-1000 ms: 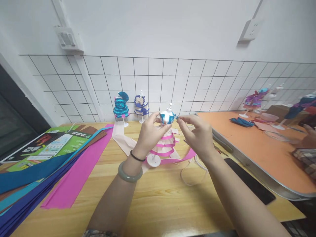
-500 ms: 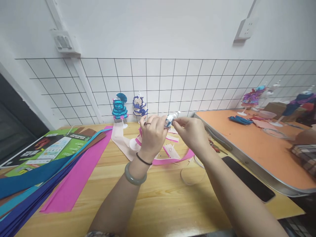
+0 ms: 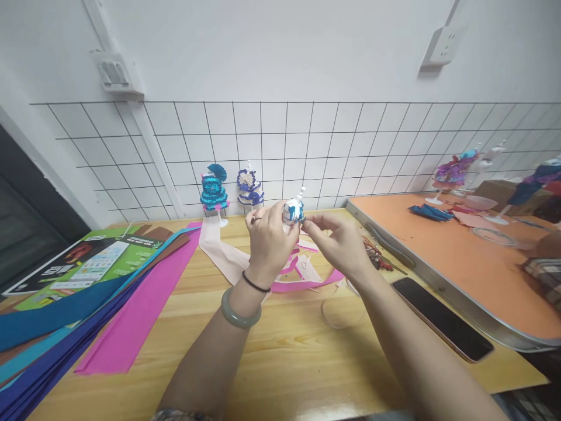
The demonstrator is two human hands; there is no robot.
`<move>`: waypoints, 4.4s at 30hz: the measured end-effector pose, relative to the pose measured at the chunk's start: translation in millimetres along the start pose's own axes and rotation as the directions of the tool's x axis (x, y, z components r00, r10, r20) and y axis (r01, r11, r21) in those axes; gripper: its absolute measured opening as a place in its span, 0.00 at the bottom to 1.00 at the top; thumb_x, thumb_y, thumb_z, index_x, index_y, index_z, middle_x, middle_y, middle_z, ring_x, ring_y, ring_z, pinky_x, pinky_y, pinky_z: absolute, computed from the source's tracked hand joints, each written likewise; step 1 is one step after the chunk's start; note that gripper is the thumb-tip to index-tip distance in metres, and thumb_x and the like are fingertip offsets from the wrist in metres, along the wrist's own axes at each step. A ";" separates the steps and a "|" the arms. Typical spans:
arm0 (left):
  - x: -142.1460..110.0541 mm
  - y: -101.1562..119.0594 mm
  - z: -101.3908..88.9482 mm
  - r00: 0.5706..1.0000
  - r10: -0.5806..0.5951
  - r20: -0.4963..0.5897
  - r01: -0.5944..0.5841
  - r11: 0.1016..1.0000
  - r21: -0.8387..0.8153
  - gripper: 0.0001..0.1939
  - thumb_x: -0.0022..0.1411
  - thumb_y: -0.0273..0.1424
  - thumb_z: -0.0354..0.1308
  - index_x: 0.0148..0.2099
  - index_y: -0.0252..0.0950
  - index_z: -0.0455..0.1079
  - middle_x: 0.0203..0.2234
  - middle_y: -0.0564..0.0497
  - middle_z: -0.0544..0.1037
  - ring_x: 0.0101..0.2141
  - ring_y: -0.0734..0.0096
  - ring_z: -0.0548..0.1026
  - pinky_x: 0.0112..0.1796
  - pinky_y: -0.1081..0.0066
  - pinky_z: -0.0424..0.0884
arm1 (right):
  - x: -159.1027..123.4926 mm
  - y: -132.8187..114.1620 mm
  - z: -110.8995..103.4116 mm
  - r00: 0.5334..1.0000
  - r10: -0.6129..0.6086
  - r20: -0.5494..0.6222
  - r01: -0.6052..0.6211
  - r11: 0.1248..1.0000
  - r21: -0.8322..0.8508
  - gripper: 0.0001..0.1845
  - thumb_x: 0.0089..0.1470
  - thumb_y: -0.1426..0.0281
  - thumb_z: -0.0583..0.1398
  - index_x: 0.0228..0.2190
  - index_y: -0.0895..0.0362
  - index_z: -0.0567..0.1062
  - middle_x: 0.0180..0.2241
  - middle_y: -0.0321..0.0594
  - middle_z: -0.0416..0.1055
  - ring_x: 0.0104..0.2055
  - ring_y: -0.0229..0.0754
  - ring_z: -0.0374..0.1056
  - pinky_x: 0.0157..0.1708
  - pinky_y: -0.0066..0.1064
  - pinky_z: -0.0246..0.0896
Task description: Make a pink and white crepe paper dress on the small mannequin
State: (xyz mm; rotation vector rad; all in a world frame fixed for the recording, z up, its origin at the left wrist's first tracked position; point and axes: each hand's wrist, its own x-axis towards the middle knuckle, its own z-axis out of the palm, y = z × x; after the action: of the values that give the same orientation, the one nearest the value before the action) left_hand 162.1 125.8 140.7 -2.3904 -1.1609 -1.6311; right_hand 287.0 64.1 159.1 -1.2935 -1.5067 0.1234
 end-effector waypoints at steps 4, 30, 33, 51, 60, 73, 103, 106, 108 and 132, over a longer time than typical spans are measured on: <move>-0.6 -1.0 -0.2 1.000 -0.002 -0.009 0.002 0.999 0.038 0.21 0.53 0.29 0.59 0.50 0.37 0.63 0.39 0.45 0.76 0.46 0.55 0.68 0.50 0.56 0.53 | -3.9 -0.1 8.2 0.985 -0.169 -0.010 0.167 0.979 -0.120 0.08 0.52 0.69 0.57 0.28 0.57 0.75 0.28 0.39 0.76 0.31 0.40 0.70 0.34 0.31 0.63; 8.2 -16.0 -8.1 0.978 -0.176 0.108 0.203 0.912 -0.356 0.23 0.49 0.37 0.64 0.46 0.40 0.62 0.33 0.51 0.75 0.37 0.67 0.74 0.39 0.67 0.67 | -4.8 2.0 -3.7 0.966 -0.193 -0.172 0.163 0.971 -0.175 0.08 0.56 0.67 0.56 0.29 0.56 0.74 0.29 0.39 0.75 0.31 0.39 0.69 0.33 0.32 0.63; 7.9 -14.8 -9.8 0.979 -0.138 0.149 0.183 0.914 -0.361 0.23 0.49 0.37 0.65 0.46 0.40 0.62 0.34 0.51 0.75 0.38 0.67 0.74 0.40 0.66 0.66 | 0.7 3.4 -0.9 0.957 -0.256 -0.140 0.216 0.945 -0.246 0.09 0.57 0.69 0.55 0.32 0.55 0.76 0.33 0.41 0.76 0.34 0.41 0.70 0.36 0.33 0.63; 2.6 -3.9 -2.5 0.996 0.061 0.069 -0.058 0.997 -0.042 0.13 0.56 0.31 0.58 0.44 0.41 0.63 0.33 0.50 0.74 0.42 0.63 0.70 0.51 0.59 0.55 | 8.7 2.7 8.0 0.993 -0.074 -0.088 0.027 0.897 -0.441 0.10 0.50 0.70 0.56 0.25 0.57 0.76 0.25 0.40 0.75 0.28 0.41 0.70 0.28 0.30 0.57; 8.4 -7.5 -10.3 0.980 -0.113 0.166 0.179 0.862 -0.474 0.21 0.51 0.31 0.63 0.47 0.40 0.61 0.36 0.51 0.74 0.40 0.69 0.73 0.41 0.69 0.67 | 5.0 3.0 -0.7 0.986 0.148 0.076 -0.163 0.955 0.247 0.09 0.48 0.66 0.59 0.24 0.60 0.74 0.23 0.38 0.72 0.25 0.36 0.65 0.26 0.28 0.60; 17.8 -28.8 -16.8 0.892 -0.192 0.409 0.449 0.474 -0.758 0.25 0.46 0.34 0.67 0.46 0.37 0.63 0.30 0.52 0.75 0.35 0.69 0.75 0.39 0.68 0.71 | 12.5 26.9 -13.4 0.915 0.376 0.145 -0.362 0.608 0.707 0.08 0.45 0.67 0.64 0.22 0.58 0.72 0.21 0.33 0.69 0.24 0.31 0.64 0.31 0.28 0.63; 12.6 -13.0 -21.7 0.987 0.027 0.159 0.021 0.955 -0.296 0.20 0.50 0.32 0.64 0.44 0.41 0.62 0.36 0.53 0.74 0.39 0.68 0.72 0.42 0.67 0.65 | 6.0 5.2 -2.1 0.978 -0.206 -0.028 0.190 0.943 -0.274 0.11 0.55 0.68 0.56 0.33 0.56 0.79 0.33 0.41 0.78 0.31 0.41 0.72 0.29 0.30 0.62; 12.5 -12.6 -21.1 0.987 0.070 0.144 -0.039 0.977 -0.210 0.19 0.51 0.31 0.63 0.45 0.41 0.62 0.35 0.53 0.74 0.40 0.67 0.72 0.43 0.66 0.62 | 7.4 4.0 -1.6 0.980 -0.196 0.025 0.192 0.916 -0.353 0.12 0.56 0.69 0.55 0.32 0.56 0.79 0.32 0.41 0.78 0.30 0.41 0.71 0.29 0.30 0.59; 12.3 -12.3 -20.0 0.984 0.107 0.140 -0.087 0.985 -0.146 0.18 0.51 0.29 0.62 0.45 0.41 0.63 0.35 0.53 0.75 0.41 0.65 0.71 0.45 0.64 0.60 | 8.6 3.2 -1.6 0.981 -0.188 0.052 0.193 0.886 -0.421 0.13 0.57 0.69 0.54 0.30 0.56 0.79 0.29 0.41 0.77 0.28 0.41 0.70 0.27 0.29 0.57; 10.1 -13.4 -14.6 0.987 0.113 0.115 -0.099 0.987 -0.124 0.18 0.54 0.31 0.61 0.47 0.40 0.63 0.36 0.51 0.76 0.43 0.61 0.70 0.50 0.59 0.55 | 5.9 4.5 0.3 0.998 -0.044 0.046 0.054 0.970 -0.238 0.13 0.55 0.67 0.55 0.28 0.57 0.79 0.28 0.40 0.76 0.30 0.41 0.70 0.29 0.29 0.59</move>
State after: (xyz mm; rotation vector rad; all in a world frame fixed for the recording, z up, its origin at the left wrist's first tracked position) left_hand 144.5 135.2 150.5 -2.6076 -0.9587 -1.5841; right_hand 290.7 70.5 159.7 -1.4499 -1.6244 -0.0668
